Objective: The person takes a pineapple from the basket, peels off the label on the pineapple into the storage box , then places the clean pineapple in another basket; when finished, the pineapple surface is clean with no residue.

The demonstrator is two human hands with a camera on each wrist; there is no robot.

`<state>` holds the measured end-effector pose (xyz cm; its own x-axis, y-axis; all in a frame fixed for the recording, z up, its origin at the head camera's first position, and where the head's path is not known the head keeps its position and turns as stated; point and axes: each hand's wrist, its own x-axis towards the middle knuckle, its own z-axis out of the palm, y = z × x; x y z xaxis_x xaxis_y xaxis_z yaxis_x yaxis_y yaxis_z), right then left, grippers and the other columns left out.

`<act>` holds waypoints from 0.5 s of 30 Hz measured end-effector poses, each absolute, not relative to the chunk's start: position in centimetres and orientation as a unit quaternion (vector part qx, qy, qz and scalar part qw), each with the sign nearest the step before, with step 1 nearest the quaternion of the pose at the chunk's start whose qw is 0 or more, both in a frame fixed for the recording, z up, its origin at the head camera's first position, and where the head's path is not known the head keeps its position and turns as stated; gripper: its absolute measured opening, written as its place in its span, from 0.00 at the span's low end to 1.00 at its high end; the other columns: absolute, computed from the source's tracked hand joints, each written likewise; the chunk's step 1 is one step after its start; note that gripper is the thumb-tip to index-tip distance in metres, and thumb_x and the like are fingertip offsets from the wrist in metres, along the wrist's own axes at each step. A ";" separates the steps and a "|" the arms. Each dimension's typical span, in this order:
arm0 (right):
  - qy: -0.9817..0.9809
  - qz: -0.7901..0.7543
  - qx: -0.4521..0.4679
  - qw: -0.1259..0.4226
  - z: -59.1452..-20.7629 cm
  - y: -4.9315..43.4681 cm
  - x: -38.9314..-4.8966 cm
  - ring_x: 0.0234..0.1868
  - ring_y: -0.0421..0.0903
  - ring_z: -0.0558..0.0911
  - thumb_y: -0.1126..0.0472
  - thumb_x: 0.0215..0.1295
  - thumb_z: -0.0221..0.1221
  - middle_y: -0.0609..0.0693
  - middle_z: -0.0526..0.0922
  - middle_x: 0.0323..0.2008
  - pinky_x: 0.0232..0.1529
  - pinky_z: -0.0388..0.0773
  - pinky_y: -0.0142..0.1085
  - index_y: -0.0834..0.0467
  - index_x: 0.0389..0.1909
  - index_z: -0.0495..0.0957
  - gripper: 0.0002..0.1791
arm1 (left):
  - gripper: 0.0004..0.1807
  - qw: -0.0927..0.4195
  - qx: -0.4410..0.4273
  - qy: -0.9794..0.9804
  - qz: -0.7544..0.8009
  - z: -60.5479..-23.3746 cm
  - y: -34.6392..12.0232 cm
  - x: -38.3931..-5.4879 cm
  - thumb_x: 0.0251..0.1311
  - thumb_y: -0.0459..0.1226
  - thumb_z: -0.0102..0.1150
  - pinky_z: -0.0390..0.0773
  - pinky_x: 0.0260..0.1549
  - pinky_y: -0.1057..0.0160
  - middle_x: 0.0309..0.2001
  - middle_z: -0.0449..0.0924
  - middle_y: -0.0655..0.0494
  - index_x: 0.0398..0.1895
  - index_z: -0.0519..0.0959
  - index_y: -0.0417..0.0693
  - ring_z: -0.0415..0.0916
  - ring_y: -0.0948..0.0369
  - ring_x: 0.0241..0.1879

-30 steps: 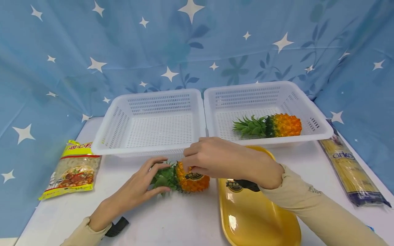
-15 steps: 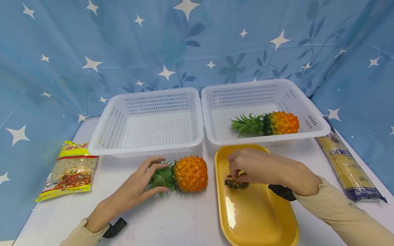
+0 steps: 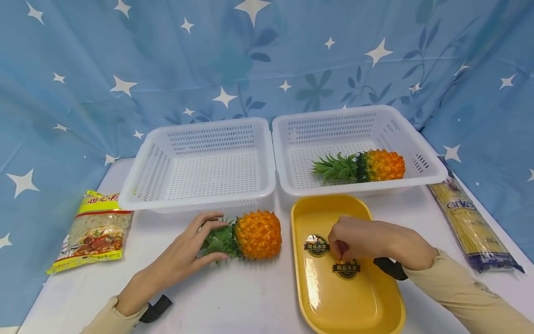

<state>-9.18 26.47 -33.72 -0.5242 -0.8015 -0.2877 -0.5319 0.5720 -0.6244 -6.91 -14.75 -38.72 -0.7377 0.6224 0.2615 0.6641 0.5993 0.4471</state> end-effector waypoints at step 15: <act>0.878 -0.167 -0.385 0.231 -35.1 26.3 -9.4 0.25 0.28 0.71 0.70 0.57 0.74 0.32 0.77 0.25 0.27 0.73 0.28 0.46 0.25 0.84 0.15 | 0.34 0.030 -0.354 -0.895 -0.270 -38.6 -14.7 -6.9 0.63 0.48 0.73 0.80 0.57 0.49 0.71 0.66 0.44 0.68 0.73 0.46 0.69 0.46 0.69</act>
<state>-9.43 26.29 -35.07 -0.5972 -0.7523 -0.2781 -0.5982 0.6487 -0.4704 -6.91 -14.70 -38.62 -0.7473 0.6179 0.2445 0.6499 0.6032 0.4624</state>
